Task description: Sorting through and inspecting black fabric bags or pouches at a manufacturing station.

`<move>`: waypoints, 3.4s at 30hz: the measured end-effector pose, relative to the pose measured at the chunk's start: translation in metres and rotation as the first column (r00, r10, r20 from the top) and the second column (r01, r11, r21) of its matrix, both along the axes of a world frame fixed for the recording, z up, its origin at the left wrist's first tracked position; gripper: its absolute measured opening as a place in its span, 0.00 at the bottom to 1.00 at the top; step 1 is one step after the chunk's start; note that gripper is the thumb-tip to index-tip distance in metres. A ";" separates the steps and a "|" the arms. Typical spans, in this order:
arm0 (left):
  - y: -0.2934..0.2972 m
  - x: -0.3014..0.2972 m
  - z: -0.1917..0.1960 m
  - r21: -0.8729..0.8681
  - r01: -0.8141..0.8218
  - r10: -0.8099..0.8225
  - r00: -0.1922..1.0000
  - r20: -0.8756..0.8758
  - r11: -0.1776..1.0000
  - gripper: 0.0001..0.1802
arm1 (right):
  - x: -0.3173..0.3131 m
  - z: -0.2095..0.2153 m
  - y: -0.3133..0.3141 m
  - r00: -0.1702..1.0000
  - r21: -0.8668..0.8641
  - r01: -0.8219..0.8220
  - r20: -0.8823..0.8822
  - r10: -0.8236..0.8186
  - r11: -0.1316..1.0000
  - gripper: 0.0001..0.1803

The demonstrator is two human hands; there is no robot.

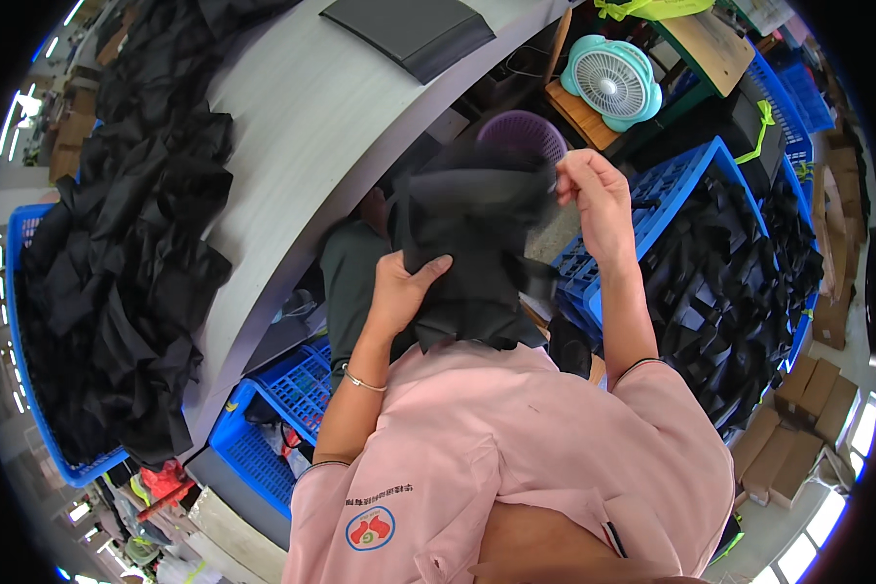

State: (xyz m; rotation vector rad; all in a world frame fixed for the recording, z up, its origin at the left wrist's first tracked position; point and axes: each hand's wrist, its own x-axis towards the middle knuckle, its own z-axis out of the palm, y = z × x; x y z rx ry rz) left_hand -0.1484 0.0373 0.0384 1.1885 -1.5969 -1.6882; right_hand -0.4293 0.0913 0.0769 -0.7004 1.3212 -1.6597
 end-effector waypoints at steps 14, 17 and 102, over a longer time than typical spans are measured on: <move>-0.001 -0.014 -0.003 0.339 -0.228 0.299 0.938 -0.174 0.913 0.18 | 0.034 -0.074 0.070 0.881 0.225 -0.425 0.324 0.344 0.877 0.55; 0.003 -0.026 0.010 0.349 -0.118 0.171 0.978 -0.124 0.930 0.18 | 0.046 -0.082 0.081 0.743 0.129 -0.563 0.511 0.432 0.816 0.35; -0.043 0.059 0.067 -0.669 -0.050 -0.047 0.991 -0.127 0.742 0.12 | 0.221 -0.042 -0.078 0.379 0.090 -0.321 -0.900 0.215 0.943 0.15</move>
